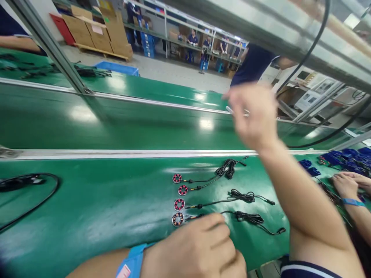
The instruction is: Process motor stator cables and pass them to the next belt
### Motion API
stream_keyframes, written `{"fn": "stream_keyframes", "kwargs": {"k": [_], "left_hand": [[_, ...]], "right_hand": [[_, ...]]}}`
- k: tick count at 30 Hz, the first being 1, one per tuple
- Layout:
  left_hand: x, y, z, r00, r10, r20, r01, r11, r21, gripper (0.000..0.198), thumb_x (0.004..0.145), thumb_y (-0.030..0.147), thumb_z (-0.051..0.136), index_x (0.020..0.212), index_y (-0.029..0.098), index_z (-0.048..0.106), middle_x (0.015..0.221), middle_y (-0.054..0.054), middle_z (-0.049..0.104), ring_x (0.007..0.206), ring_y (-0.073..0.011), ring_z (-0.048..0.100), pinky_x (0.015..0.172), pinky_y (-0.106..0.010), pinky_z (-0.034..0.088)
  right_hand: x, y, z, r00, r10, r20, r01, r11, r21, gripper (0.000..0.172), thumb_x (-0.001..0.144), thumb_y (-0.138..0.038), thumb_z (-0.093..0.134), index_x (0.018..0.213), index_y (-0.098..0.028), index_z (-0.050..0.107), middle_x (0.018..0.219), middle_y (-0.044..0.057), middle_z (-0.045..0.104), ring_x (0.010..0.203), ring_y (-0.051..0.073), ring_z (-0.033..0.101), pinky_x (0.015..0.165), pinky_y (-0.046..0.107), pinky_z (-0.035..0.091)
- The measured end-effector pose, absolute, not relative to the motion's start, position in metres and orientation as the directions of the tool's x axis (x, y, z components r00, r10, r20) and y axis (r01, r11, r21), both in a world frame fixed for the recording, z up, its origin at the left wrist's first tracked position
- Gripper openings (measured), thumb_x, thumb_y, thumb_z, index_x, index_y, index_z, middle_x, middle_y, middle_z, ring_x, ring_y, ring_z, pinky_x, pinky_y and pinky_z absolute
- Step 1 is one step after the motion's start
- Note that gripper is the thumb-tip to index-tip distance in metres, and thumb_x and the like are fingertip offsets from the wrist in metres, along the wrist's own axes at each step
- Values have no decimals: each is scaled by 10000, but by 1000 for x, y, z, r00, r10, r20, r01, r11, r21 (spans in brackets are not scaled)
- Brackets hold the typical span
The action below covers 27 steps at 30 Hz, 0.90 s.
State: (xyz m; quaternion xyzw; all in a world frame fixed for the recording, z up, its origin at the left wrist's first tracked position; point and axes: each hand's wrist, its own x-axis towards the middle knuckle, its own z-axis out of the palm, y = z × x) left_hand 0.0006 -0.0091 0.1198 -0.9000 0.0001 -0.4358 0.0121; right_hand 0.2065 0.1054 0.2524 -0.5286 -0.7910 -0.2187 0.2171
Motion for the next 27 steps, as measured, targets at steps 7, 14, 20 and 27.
{"fn": "stream_keyframes", "kwargs": {"k": [7, 14, 20, 27], "left_hand": [[-61, 65, 54, 756, 548, 359, 457, -834, 310, 92, 1002, 257, 553, 1050, 211, 617, 934, -12, 616, 876, -192, 586, 775, -334, 432], [-74, 78, 4, 792, 574, 210, 474, -794, 381, 159, 1009, 305, 544, 1122, 255, 644, 1132, -29, 625, 1037, -195, 603, 881, -324, 472], [-70, 78, -1, 791, 573, 212, 455, -784, 422, 185, 951, 369, 652, 1010, 198, 612, 1112, -39, 664, 1001, -211, 620, 861, -349, 475], [-68, 67, 12, 696, 619, 364, 441, -769, 463, 168, 914, 238, 673, 991, 199, 529, 1074, -32, 695, 964, -190, 656, 869, -341, 508]], "right_hand": [[181, 34, 56, -412, 889, 199, 696, 448, -562, 231, 1016, -311, 514, 1083, -199, 705, 1051, 52, 739, 990, 177, 678, 922, 321, 526], [167, 43, 21, -464, 881, 95, 608, 394, -689, 280, 1042, -292, 429, 1224, -208, 623, 1220, 68, 689, 1103, 191, 655, 999, 370, 513], [171, 44, 8, -467, 879, 100, 598, 397, -696, 296, 1043, -305, 409, 1177, -193, 648, 1157, 76, 704, 1043, 195, 668, 948, 344, 516], [170, 44, 25, -440, 896, -59, 537, 209, -817, 308, 1023, -297, 419, 993, -184, 704, 984, 36, 720, 890, 156, 653, 835, 286, 478]]}}
